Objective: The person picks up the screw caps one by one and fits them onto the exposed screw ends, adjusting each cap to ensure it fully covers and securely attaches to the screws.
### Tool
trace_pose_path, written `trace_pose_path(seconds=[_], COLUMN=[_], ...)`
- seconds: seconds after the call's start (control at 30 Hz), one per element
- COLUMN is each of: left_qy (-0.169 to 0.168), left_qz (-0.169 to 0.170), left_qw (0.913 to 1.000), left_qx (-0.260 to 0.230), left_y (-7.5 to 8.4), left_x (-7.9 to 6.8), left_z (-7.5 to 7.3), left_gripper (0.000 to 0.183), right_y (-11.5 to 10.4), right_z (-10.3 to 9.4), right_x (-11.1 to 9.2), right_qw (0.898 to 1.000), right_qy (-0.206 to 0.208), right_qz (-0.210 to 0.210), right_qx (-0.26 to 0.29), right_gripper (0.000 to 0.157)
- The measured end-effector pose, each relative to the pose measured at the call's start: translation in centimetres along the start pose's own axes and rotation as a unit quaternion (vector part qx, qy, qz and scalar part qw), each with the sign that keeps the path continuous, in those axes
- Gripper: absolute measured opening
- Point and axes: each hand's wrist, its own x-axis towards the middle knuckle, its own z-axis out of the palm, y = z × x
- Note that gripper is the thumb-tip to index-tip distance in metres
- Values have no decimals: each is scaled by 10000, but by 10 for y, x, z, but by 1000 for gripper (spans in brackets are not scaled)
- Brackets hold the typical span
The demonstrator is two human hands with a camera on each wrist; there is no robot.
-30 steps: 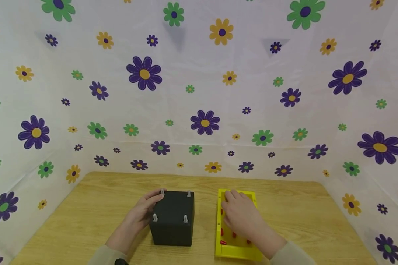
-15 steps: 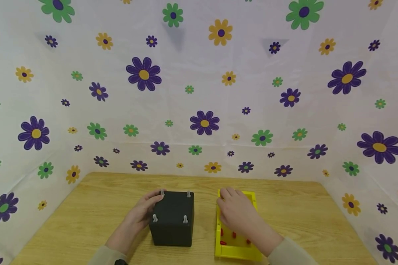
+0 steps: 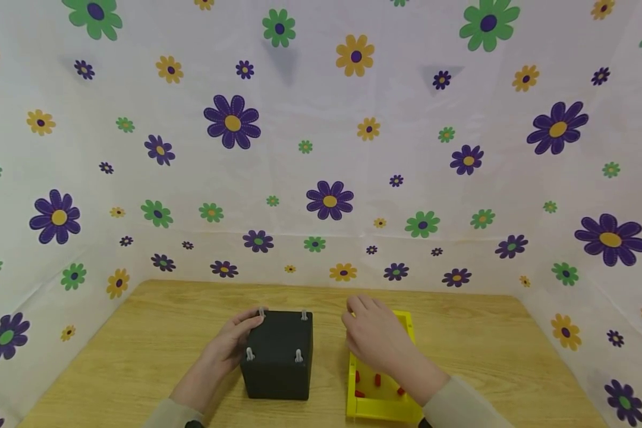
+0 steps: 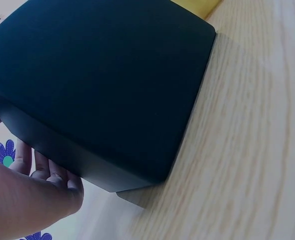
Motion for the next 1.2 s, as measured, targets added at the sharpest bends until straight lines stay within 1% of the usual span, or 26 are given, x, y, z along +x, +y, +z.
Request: trace_pose_path(seconds=[0.1, 0.33, 0.53, 0.67, 0.97, 1.2], left_qy=[-2, -26, -53, -69, -65, -20], left_qz=[-20, -12, 16, 30, 93, 48], left_qw=[10000, 10000, 10000, 10000, 9999, 9999], left_qx=[-1, -13, 45, 36, 45, 116], left_y=[0, 0, 1, 1, 1, 1], left_x=[0, 0, -1, -1, -1, -1], left_z=[0, -1, 0, -1, 0, 0], left_gripper=[25, 27, 25, 25, 27, 24], right_y=[-2, -9, -11, -11, -15, -17], right_z=[-2, -7, -4, -3, -7, -6], right_x=[5, 17, 25, 28, 35, 42], right_qw=[10000, 9989, 9977, 9973, 9989, 9979], right_qy=[47, 441, 620, 656, 460, 631], right_qz=[22, -129, -258, -278, -127, -151], right_qx=[77, -36, -121, -163, -29, -33], right_gripper=[10, 6, 7, 8, 10, 11])
